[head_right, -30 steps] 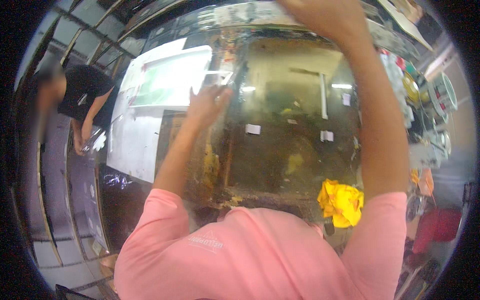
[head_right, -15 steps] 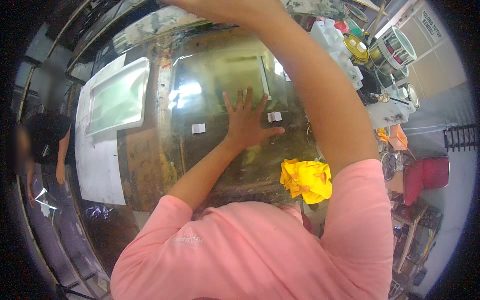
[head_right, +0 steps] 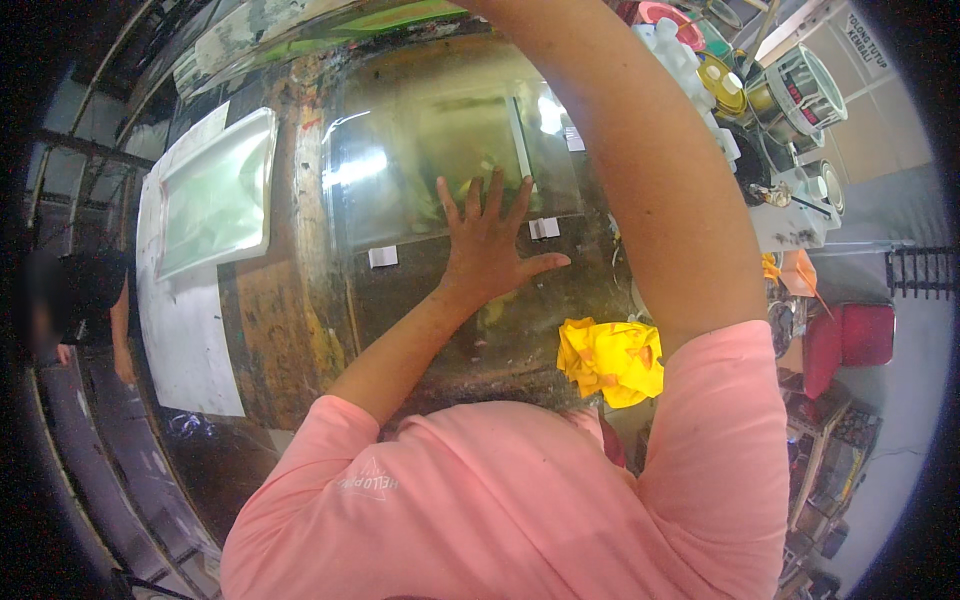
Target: The person repeatedly uses a squeegee to pull white ink across a screen-printing frame with a flower stencil, then lifts the frame to reveal the printed design on a white sheet below. This cycle is repeated multiple times throughout the clip.
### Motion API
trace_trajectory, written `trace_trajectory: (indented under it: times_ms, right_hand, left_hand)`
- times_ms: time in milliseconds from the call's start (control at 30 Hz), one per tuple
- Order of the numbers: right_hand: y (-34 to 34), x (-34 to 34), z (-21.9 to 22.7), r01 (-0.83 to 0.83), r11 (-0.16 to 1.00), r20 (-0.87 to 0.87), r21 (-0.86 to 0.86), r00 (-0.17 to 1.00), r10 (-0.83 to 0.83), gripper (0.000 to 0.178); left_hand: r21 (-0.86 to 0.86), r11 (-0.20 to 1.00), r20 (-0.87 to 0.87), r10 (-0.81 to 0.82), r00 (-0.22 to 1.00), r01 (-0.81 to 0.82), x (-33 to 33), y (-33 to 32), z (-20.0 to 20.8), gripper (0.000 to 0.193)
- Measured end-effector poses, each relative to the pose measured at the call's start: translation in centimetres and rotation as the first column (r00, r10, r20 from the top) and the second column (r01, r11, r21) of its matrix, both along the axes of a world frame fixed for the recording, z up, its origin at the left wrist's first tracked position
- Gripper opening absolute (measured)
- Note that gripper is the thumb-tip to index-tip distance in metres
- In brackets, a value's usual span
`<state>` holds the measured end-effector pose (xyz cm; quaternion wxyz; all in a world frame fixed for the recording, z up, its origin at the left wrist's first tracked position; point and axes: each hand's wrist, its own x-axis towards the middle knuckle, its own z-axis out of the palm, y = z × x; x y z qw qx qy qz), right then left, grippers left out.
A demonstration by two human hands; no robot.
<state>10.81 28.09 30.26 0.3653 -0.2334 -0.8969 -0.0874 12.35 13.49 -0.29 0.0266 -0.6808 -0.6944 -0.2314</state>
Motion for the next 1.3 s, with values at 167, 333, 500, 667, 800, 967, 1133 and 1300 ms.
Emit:
trace_trajectory:
  times_ms: [167,333,500,667,800,967,1133,1300]
  right_hand:
    - [0.4,0.1,-0.1,-0.035,0.997,0.044,-0.069,0.998,0.038,0.076]
    - [0.1,0.3,-0.5,-0.032,0.998,-0.013,-0.048,0.999,0.032,0.073]
    - [-1.9,1.5,-3.1,-0.049,0.998,-0.077,-0.035,0.996,0.046,0.062]
    - [-6.3,5.3,-11.3,-0.077,0.997,0.195,-0.015,0.978,0.078,0.073]
    - [-6.0,8.3,-16.9,-0.131,0.921,0.446,-0.366,0.844,0.297,0.042]
    - [-9.2,10.2,-22.2,-0.047,0.805,0.373,-0.591,0.869,0.325,0.041]
    - [-9.4,9.8,-25.2,-0.095,0.916,0.317,-0.391,0.92,0.23,0.037]
    - [-0.4,3.3,-27.2,-0.14,0.951,0.256,-0.274,0.943,0.213,0.035]
  left_hand:
    - [0.031,1.0,0.009,-0.001,1.0,0.001,0.1,-0.4,-0.1,0.119]
    - [0.125,0.992,0.011,-0.008,1.0,0.006,-1.7,-0.8,2.8,0.108]
    - [0.171,0.884,0.915,0.021,0.403,-0.434,-11.0,-4.5,11.1,0.096]
    - [0.09,0.926,0.87,0.106,0.482,-0.366,-14.1,-9.3,12.6,0.11]
    - [-0.167,0.928,0.792,0.327,0.516,-0.332,-12.0,-12.0,6.5,0.115]
    - [-0.072,0.832,0.12,0.555,0.823,-0.551,-11.4,-13.1,0.9,0.12]
    - [-0.111,0.844,0.155,0.537,0.829,-0.525,-11.9,-13.1,-0.2,0.12]
    - [-0.024,0.873,0.211,0.481,0.851,-0.488,-12.1,-13.2,-0.1,0.121]
